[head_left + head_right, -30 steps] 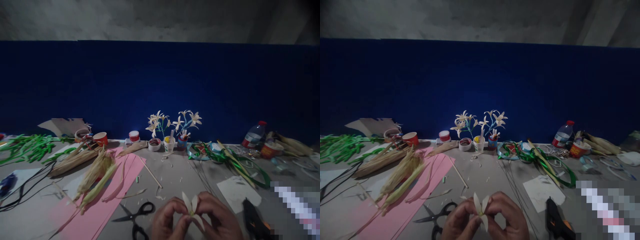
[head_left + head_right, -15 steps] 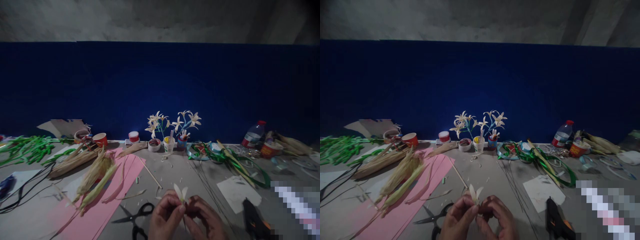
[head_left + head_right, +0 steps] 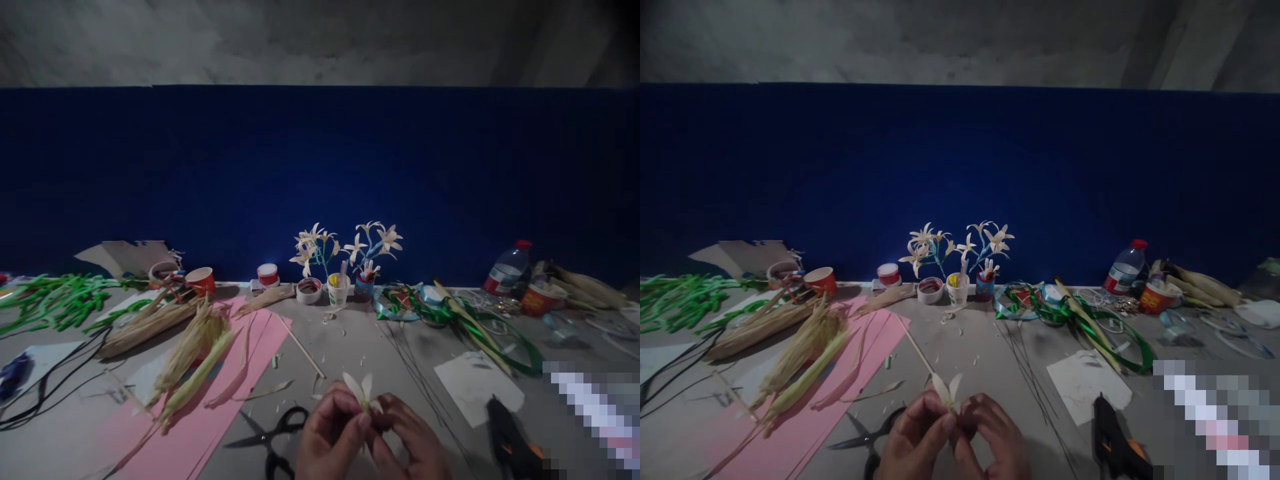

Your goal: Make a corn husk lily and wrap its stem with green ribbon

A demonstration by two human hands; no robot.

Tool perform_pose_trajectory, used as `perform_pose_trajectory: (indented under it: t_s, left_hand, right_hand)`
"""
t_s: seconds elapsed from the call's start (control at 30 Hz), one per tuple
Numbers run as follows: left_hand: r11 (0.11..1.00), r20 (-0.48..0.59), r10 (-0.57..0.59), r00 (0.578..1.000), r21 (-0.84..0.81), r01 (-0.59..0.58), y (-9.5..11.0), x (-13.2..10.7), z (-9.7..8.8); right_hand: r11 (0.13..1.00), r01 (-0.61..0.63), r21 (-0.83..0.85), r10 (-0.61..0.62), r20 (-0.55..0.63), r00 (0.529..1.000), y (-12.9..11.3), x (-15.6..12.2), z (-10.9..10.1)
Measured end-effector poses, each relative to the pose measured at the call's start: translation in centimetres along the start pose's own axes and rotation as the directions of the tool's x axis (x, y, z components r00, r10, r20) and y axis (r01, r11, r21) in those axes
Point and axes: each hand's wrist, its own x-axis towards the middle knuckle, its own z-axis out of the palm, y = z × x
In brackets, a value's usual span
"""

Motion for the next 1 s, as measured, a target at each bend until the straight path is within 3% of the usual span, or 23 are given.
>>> perform_pose_trajectory:
  t_s: [0.07, 0.2, 0.3, 0.37, 0.43, 0.6, 0.7, 0.8, 0.9, 0.97, 1.0]
  left_hand:
    - [1.0, 0.016, -0.02, 1.0, 0.009, 0.02, 0.4, 0.0, 0.0]
    - [0.998, 0.074, -0.068, 0.995, 0.008, 0.067, 1.3, 0.0, 0.1]
    - [0.995, 0.055, -0.095, 0.994, 0.02, 0.094, 1.8, -0.1, 0.2]
    - [0.995, 0.015, -0.094, 0.995, 0.046, 0.094, 2.0, -0.2, 0.2]
    - [0.995, -0.02, -0.042, 0.999, 0.086, 0.044, 2.1, -0.3, 0.2]
    - [0.971, -0.04, 0.1, 0.994, 0.221, -0.089, 2.4, -0.2, -0.4]
    - [0.953, -0.032, 0.089, 0.996, 0.292, -0.075, 2.4, 0.1, -1.1]
    - [0.951, -0.097, 0.053, 0.994, 0.307, -0.021, 2.1, 0.4, -1.4]
    - [0.945, -0.16, 0.028, 0.987, 0.326, 0.026, 1.9, 0.4, -1.5]
    - [0.93, -0.17, 0.025, 0.985, 0.364, 0.04, 1.8, 0.3, -1.6]
    - [0.926, -0.174, 0.021, 0.985, 0.374, 0.047, 1.8, 0.2, -1.6]
  right_hand:
    - [0.986, -0.119, 0.118, 0.12, -0.001, 0.993, -0.1, -0.1, 0.0]
    - [0.814, -0.413, 0.409, 0.337, 0.247, 0.908, -0.3, 0.4, -0.1]
    - [0.643, -0.543, 0.54, 0.388, 0.382, 0.839, -0.1, 0.7, 0.0]
    - [0.602, -0.574, 0.555, 0.398, 0.415, 0.818, 0.1, 0.7, 0.2]
    - [0.656, -0.545, 0.522, 0.405, 0.366, 0.838, 0.2, 0.5, 0.4]
    - [0.874, -0.351, 0.336, 0.331, 0.117, 0.936, 0.4, -0.1, 0.5]
    - [0.919, -0.31, 0.242, 0.296, 0.092, 0.951, 0.6, -0.2, 0.2]
    - [0.958, -0.279, 0.066, 0.269, 0.129, 0.954, 0.9, -0.3, -0.7]
    - [0.972, -0.188, -0.143, 0.216, 0.213, 0.953, 2.0, -0.8, -3.3]
    - [0.95, -0.124, -0.287, 0.198, 0.246, 0.949, 3.4, -1.4, -6.5]
    - [0.908, -0.129, -0.399, 0.213, 0.172, 0.962, 4.3, -1.8, -8.5]
